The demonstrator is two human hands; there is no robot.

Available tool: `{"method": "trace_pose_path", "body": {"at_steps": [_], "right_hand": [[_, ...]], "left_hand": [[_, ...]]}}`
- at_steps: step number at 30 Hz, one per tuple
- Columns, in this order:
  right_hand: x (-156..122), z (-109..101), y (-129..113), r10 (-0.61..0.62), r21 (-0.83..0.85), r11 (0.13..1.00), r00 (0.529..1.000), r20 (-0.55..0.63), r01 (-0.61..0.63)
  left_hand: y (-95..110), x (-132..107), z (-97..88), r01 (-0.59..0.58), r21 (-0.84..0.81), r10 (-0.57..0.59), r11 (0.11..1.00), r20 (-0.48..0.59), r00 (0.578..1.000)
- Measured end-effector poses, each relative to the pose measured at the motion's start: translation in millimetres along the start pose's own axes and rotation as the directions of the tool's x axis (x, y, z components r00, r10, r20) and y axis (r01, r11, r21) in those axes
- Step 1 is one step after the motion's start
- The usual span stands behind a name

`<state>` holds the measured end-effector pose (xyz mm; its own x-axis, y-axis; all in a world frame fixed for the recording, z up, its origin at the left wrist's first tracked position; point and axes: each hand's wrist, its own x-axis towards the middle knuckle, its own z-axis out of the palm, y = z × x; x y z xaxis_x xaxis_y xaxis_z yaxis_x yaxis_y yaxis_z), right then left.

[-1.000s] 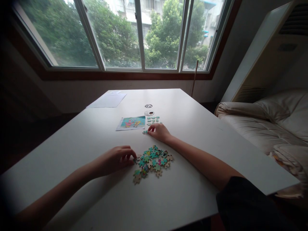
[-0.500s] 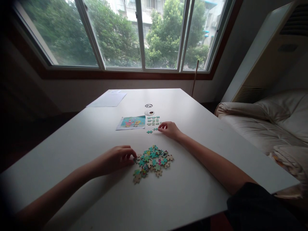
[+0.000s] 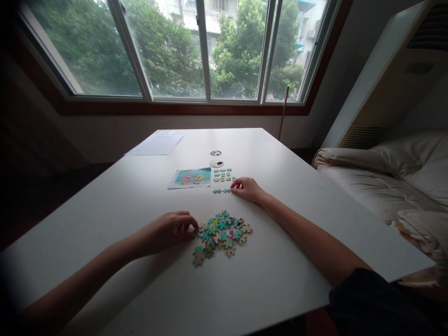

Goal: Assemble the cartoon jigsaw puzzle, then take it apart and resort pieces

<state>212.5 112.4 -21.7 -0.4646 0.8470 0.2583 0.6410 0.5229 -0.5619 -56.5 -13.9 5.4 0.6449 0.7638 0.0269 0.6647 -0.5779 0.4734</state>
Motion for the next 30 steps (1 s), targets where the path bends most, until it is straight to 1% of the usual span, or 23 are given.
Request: {"method": "trace_pose_path", "body": {"at_steps": [6, 11, 16, 23, 26, 30], "right_hand": [[-2, 0, 0, -0.012, -0.008, 1.000, 1.000, -0.013, 0.012], [-8, -4, -7, -0.013, -0.023, 1.000, 0.998, 0.056, 0.014], [-22, -8, -21, -0.061, -0.059, 0.996, 0.992, 0.112, 0.068], [-49, -11, -36, -0.153, -0.063, 0.986, 0.986, 0.062, 0.157], [-55, -12, -39, -0.172, -0.062, 0.983, 0.984, 0.046, 0.174], [-59, -12, -43, -0.191, -0.052, 0.980, 0.981, 0.029, 0.192]], "left_hand": [[-1, -2, -0.6, -0.004, 0.006, 0.004, 1.000, 0.013, 1.000], [-5, -3, -4.4, -0.003, 0.022, 0.003, 1.000, 0.027, 1.000], [-2, -4, -7.8, 0.003, 0.071, -0.004, 0.997, 0.005, 1.000], [17, -5, -7.7, 0.081, 0.219, -0.090, 0.972, 0.031, 0.996], [21, -3, -7.0, 0.126, 0.215, -0.136, 0.969, 0.036, 0.990], [19, -2, -6.3, 0.160, 0.148, -0.169, 0.976, 0.047, 0.985]]}}
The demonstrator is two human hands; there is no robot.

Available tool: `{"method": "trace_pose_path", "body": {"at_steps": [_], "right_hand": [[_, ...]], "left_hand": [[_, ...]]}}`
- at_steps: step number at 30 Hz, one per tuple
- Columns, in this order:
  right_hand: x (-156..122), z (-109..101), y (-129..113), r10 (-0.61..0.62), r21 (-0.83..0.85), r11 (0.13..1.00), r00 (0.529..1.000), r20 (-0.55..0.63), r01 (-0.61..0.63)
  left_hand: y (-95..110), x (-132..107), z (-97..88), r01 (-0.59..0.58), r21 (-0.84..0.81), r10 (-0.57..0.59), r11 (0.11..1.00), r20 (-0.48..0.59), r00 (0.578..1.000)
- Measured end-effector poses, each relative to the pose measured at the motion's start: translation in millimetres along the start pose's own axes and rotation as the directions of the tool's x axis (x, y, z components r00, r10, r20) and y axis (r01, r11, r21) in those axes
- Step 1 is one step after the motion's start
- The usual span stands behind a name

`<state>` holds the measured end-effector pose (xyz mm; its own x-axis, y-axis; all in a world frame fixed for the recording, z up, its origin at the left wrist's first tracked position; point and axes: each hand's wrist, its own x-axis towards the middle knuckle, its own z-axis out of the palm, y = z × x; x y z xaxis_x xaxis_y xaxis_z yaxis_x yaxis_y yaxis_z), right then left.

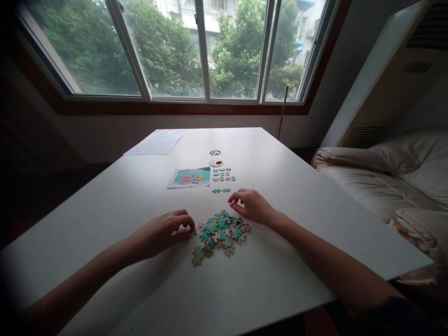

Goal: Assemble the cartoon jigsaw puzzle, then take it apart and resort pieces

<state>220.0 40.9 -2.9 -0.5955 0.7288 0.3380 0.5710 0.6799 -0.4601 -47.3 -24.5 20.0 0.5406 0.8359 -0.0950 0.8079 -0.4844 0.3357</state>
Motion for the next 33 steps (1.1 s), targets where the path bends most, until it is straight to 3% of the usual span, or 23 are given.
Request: {"method": "trace_pose_path", "body": {"at_steps": [7, 14, 17, 22, 28, 33], "right_hand": [[-4, 4, -15, -0.068, 0.028, 0.997, 0.998, -0.006, 0.068], [-10, 15, -38, -0.196, -0.049, 0.980, 0.980, -0.041, 0.194], [-13, 18, -46, -0.247, -0.073, 0.967, 0.967, -0.064, 0.242], [-14, 20, -52, -0.304, -0.070, 0.952, 0.943, -0.133, 0.297], [-14, 21, -52, -0.295, -0.086, 0.955, 0.941, -0.165, 0.284], [-14, 22, -54, -0.302, -0.102, 0.952, 0.940, -0.160, 0.289]], "left_hand": [[-10, 0, 3.2, -0.037, -0.174, 0.043, 0.984, 0.032, 0.999], [-4, 2, 3.3, -0.086, -0.276, 0.077, 0.957, -0.045, 0.996], [4, 7, 5.7, -0.091, -0.456, 0.051, 0.885, -0.100, 0.994], [12, 14, 12.9, -0.045, -0.724, -0.074, 0.689, -0.131, 0.989], [15, 17, 18.3, -0.038, -0.795, -0.103, 0.605, -0.125, 0.987], [18, 17, 17.0, -0.056, -0.803, -0.083, 0.594, -0.130, 0.988]]}}
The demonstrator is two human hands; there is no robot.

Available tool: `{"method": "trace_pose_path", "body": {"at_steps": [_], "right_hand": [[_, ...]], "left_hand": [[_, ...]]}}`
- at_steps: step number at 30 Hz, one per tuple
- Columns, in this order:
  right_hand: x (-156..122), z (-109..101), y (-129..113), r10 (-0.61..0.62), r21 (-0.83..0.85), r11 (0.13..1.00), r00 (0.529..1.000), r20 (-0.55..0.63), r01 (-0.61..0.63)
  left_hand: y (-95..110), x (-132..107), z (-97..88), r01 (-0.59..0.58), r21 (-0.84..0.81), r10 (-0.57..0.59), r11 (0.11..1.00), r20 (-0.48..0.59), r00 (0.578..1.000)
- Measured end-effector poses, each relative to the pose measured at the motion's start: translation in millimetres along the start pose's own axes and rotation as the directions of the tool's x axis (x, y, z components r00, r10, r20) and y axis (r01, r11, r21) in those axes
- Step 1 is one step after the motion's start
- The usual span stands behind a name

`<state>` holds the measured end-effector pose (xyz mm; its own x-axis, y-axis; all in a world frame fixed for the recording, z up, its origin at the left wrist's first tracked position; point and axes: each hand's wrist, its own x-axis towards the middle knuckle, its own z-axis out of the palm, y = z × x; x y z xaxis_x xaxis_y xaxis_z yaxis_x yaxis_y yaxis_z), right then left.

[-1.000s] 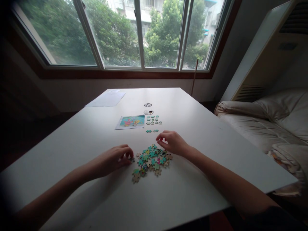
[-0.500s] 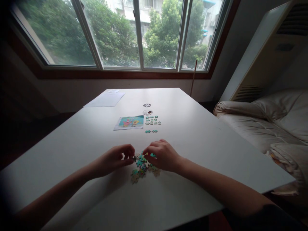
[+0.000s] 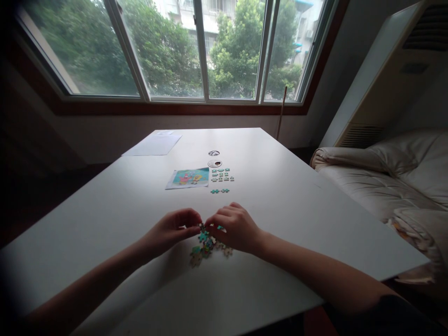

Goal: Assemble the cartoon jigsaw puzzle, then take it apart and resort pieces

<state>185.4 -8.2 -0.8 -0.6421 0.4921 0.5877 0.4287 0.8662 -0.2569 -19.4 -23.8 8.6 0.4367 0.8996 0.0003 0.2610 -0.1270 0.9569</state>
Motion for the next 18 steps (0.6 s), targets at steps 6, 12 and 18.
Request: {"method": "trace_pose_path", "body": {"at_steps": [6, 12, 18], "right_hand": [[4, -9, 15, -0.006, -0.062, 0.998, 0.997, -0.081, 0.001], [-1, -23, 54, 0.171, -0.051, 0.980, 0.939, -0.299, -0.194], [-4, -21, 61, 0.232, -0.013, 0.969, 0.925, -0.300, -0.247]], "left_hand": [[-3, -2, -14.3, -0.050, 0.267, 0.073, 0.963, -0.078, 0.994], [-17, -2, -28.3, -0.139, 0.618, 0.180, 0.774, -0.005, 0.984], [-22, -4, -27.4, -0.158, 0.659, 0.167, 0.735, 0.050, 0.985]]}}
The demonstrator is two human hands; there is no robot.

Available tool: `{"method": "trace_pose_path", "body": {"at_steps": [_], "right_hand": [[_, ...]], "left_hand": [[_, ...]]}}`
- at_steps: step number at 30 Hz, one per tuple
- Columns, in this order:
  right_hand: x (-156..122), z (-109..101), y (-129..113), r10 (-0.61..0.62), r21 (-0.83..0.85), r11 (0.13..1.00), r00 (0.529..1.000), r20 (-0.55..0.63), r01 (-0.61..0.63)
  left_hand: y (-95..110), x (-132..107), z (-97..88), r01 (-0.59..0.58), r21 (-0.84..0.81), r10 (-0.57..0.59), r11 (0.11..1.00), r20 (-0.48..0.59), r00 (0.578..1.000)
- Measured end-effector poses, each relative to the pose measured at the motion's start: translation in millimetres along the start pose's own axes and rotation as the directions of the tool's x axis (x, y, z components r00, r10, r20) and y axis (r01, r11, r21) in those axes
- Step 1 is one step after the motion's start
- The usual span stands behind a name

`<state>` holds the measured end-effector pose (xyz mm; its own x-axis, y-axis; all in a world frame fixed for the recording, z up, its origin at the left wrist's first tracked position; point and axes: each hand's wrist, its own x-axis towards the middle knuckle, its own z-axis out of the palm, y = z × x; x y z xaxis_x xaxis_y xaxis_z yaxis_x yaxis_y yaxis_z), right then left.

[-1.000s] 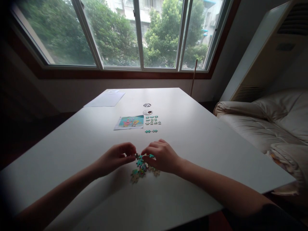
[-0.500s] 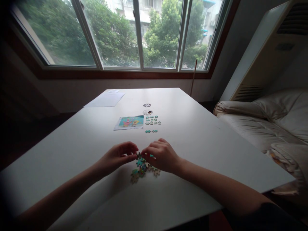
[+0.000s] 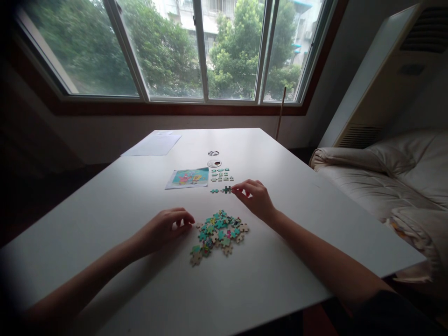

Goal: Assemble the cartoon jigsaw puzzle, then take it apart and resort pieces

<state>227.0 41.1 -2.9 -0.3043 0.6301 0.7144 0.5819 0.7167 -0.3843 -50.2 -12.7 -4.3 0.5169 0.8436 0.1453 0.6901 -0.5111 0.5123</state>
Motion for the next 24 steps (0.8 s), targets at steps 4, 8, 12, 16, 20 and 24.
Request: {"method": "trace_pose_path", "body": {"at_steps": [4, 8, 12, 16, 20, 24], "right_hand": [[-1, 2, -1, -0.019, -0.003, 1.000, 1.000, 0.010, 0.019], [2, 4, 7, 0.028, 0.014, 0.999, 0.998, 0.056, -0.029], [8, 13, 26, 0.114, 0.024, 0.993, 0.977, 0.178, -0.120], [11, 22, 45, 0.226, -0.051, 0.974, 0.940, 0.256, -0.220], [13, 23, 55, 0.281, -0.114, 0.959, 0.911, 0.302, -0.258], [12, 23, 60, 0.279, -0.128, 0.960, 0.909, 0.309, -0.251]], "left_hand": [[1, 0, -1.2, -0.008, 0.046, 0.008, 0.999, 0.016, 1.000], [1, 0, 0.4, -0.012, 0.051, 0.011, 0.999, 0.013, 1.000], [-1, 1, 4.7, -0.016, 0.054, 0.015, 0.998, 0.012, 1.000], [0, 3, 6.3, -0.023, 0.049, 0.022, 0.999, 0.014, 1.000], [2, 3, 4.7, -0.022, 0.040, 0.021, 0.999, 0.019, 1.000], [2, 2, 4.2, -0.021, 0.031, 0.021, 0.999, 0.015, 1.000]]}}
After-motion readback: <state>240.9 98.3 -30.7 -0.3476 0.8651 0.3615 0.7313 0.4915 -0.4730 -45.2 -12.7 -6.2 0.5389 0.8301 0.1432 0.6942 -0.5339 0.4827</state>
